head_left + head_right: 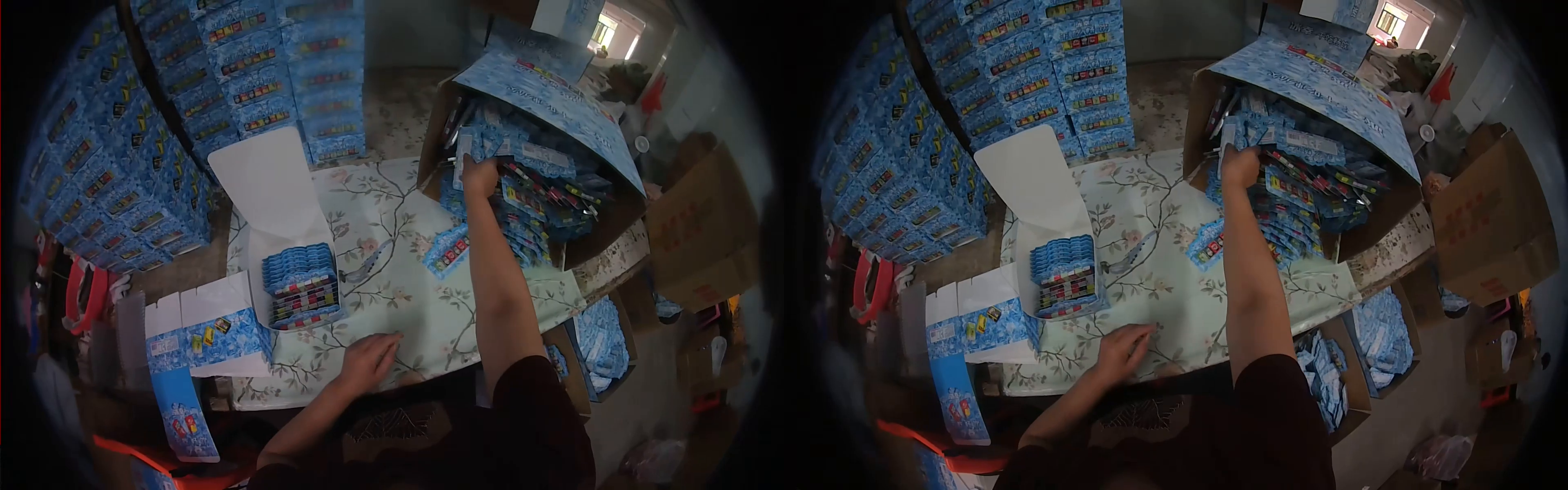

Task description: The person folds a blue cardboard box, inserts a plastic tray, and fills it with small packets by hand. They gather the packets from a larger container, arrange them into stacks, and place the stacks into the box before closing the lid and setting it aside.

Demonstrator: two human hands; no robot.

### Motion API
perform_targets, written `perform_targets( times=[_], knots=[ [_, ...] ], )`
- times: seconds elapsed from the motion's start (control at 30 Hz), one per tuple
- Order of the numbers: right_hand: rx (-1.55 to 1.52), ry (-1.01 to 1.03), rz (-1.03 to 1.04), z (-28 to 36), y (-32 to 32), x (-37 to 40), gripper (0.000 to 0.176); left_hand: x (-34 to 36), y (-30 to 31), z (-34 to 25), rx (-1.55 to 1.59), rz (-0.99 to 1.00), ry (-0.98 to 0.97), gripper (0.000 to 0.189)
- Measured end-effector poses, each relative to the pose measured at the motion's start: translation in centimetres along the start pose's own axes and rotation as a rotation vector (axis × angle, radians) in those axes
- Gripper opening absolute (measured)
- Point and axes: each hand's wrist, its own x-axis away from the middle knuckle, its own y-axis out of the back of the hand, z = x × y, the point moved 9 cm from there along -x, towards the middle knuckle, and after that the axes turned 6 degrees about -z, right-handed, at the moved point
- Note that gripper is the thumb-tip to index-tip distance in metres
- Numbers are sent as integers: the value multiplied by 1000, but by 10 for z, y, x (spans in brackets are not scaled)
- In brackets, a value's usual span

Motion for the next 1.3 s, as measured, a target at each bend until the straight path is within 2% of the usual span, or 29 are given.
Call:
perform_targets(
  times=[0.07, 0.13, 0.17, 0.23, 0.27, 0.33, 0.37, 0.43, 0.47, 0.5, 0.53, 0.57, 0.63, 0.67, 0.73, 0.77, 0.83, 0.87, 0.9, 0.93, 1.0, 1.03, 1.07, 1.1, 1.17, 1.23, 1.27, 1.3],
  knots=[
    [78, -2, -68, 17, 8, -2, 46, 3, -2, 0, -2, -3, 6, 24],
    [122, 183, -114, 38, 14, -7, 36, 5, -1, 7, 12, 15, 96, 25],
    [119, 181, -108, 35, 7, -13, 36, 5, 0, 10, 6, 16, 101, 25],
    [184, 377, 69, 46, -19, -16, 29, 7, -1, 14, 9, 25, 105, 26],
    [185, 377, 71, 40, -23, -15, 29, 6, -1, 15, 9, 25, 107, 26],
    [3, 510, 16, 54, -5, 15, 25, 6, 1, 27, 28, 18, 187, 24],
    [-22, 511, 84, 53, 0, 31, 24, 5, 2, 32, 29, 14, 191, 24],
    [-69, 564, 223, 38, 11, 74, 23, 7, -5, 53, 116, 23, 357, 39],
    [-95, 614, 293, 27, 16, 99, 23, 3, -11, 53, 132, 37, 367, 39],
    [-96, 542, 389, 13, 22, 128, 25, -9, -9, 45, 11, -35, 260, 51],
    [-75, 559, 447, -3, 24, 157, 24, -18, -9, 36, -108, -106, 151, 63],
    [-56, 576, 506, -19, 25, 183, 24, -22, -19, 37, -89, -91, 157, 63],
    [-214, 587, 694, -28, 34, 234, 26, -28, -45, 38, -193, 1, 87, 78],
    [-204, 575, 700, -31, 45, 235, 26, -28, -53, 45, -185, 10, 98, 78],
    [-240, 20, 1060, -53, 51, 249, 29, -20, -55, 67, -216, 11, 237, 60],
    [-329, -50, 935, -71, 54, 227, 31, -21, -51, 69, -223, 18, 251, 60],
    [-200, 148, 662, -87, 71, 170, 29, -19, -37, 81, -213, 55, 469, 37],
    [-182, 203, 581, -96, 74, 146, 29, -17, -26, 84, -247, -25, 440, 19],
    [-166, 260, 499, -100, 74, 129, 28, -14, -20, 88, -254, -32, 441, 19],
    [-174, 265, 506, -99, 62, 121, 28, -11, -15, 92, -196, -28, 476, 20],
    [122, 583, 324, -78, 47, 109, 24, -5, -15, 103, -151, -37, 509, 21],
    [107, 590, 330, -69, 32, 107, 24, 3, -21, 115, 2, -65, 569, 20],
    [265, 568, 308, -66, 13, 105, 27, 12, -25, 126, 155, -94, 626, 20],
    [422, 545, 286, -68, -2, 104, 37, 13, -23, 124, 142, -108, 628, 20],
    [352, 514, 293, -67, -20, 105, 41, 14, -22, 119, 288, -203, 636, 19],
    [279, 483, 303, -49, -24, 117, 47, 13, -13, 107, 254, -258, 640, 20],
    [149, 452, 404, -30, -2, 134, 46, 13, -7, 105, 242, -294, 644, 20],
    [24, 419, 500, -19, 15, 151, 45, 16, -8, 111, 217, -234, 709, 22]
  ],
)
